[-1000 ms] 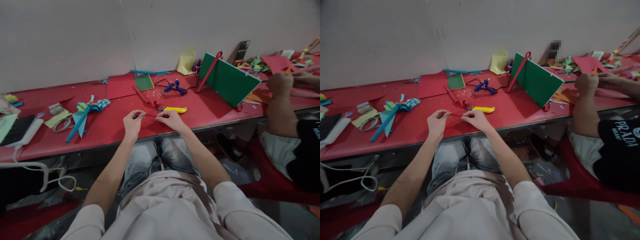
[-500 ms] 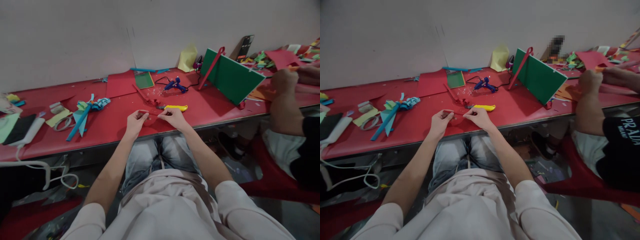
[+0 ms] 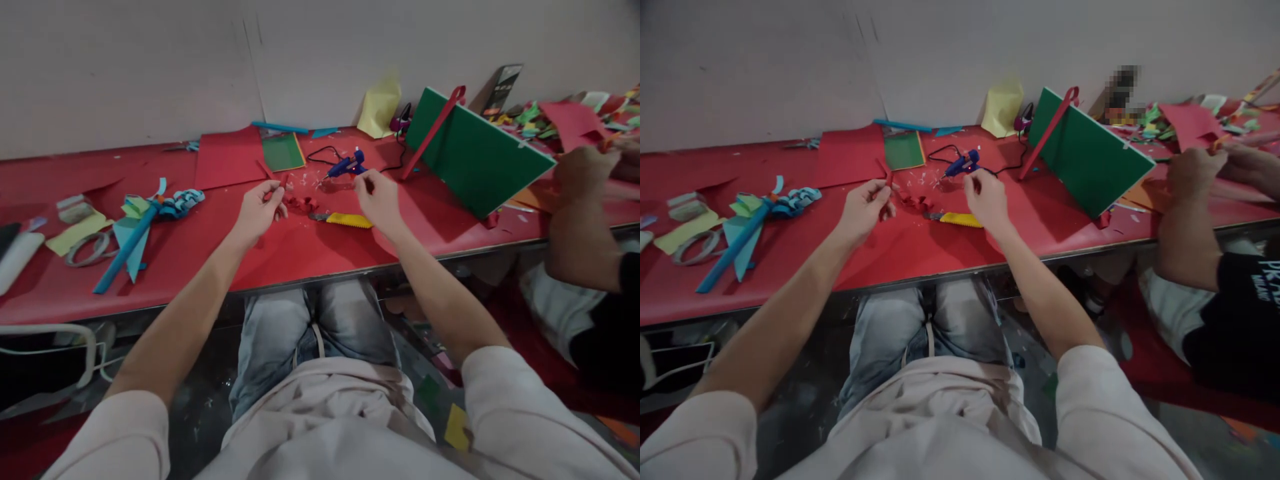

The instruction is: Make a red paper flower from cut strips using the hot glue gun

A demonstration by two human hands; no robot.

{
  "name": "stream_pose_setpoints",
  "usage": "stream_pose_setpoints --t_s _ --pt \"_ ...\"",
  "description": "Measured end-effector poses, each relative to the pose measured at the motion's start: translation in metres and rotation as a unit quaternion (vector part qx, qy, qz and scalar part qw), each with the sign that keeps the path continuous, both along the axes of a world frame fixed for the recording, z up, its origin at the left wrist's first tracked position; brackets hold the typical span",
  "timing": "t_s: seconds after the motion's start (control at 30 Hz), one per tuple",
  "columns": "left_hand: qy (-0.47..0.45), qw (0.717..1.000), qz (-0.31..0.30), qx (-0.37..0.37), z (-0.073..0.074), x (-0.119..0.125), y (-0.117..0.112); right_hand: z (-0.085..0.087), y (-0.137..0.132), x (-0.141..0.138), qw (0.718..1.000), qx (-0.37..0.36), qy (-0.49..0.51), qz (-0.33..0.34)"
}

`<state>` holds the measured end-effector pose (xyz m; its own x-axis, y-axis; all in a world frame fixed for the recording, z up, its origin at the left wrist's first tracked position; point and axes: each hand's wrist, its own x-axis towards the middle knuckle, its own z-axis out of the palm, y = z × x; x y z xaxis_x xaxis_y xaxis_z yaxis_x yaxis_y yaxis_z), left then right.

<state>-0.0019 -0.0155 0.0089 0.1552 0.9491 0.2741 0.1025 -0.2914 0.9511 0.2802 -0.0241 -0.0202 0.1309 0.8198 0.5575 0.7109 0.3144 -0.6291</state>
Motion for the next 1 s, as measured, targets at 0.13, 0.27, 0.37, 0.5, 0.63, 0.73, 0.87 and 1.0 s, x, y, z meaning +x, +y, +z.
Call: stream_pose_setpoints --t_s 0.13,0.27,0.37,0.5,0.63,0.73,0.87,1.0 --pt "0.041 0.999 -0.009 0.013 0.001 0.002 0.021 -0.007 0.044 0.038 0.994 -0.013 -0.095 -0.059" --pt "0.113 0.991 -0.033 0.06 -0.002 0.005 0.036 -0.01 0.073 0.044 0.981 -0.107 -0.154 -0.041" --pt "0.179 0.98 -0.062 0.061 0.004 0.005 0.053 -0.011 0.091 0.044 0.981 -0.099 -0.167 0.001" --pt "0.251 0.962 -0.083 0.069 0.018 0.01 0.084 -0.011 0.101 0.055 0.988 -0.051 -0.127 0.071" --pt "0.318 0.939 -0.126 0.036 0.015 0.024 0.116 -0.008 0.094 0.071 0.998 -0.014 0.026 0.05" --pt "0.325 0.937 -0.124 0.002 0.004 0.034 0.136 -0.004 0.082 0.075 0.994 -0.019 0.058 0.089" --pt "0.271 0.947 -0.147 -0.085 -0.005 0.036 0.149 -0.003 0.066 0.068 0.992 -0.05 0.003 0.112" --pt "0.224 0.953 -0.148 -0.143 0.003 0.033 0.149 -0.003 0.058 0.059 0.988 -0.081 -0.067 0.116"
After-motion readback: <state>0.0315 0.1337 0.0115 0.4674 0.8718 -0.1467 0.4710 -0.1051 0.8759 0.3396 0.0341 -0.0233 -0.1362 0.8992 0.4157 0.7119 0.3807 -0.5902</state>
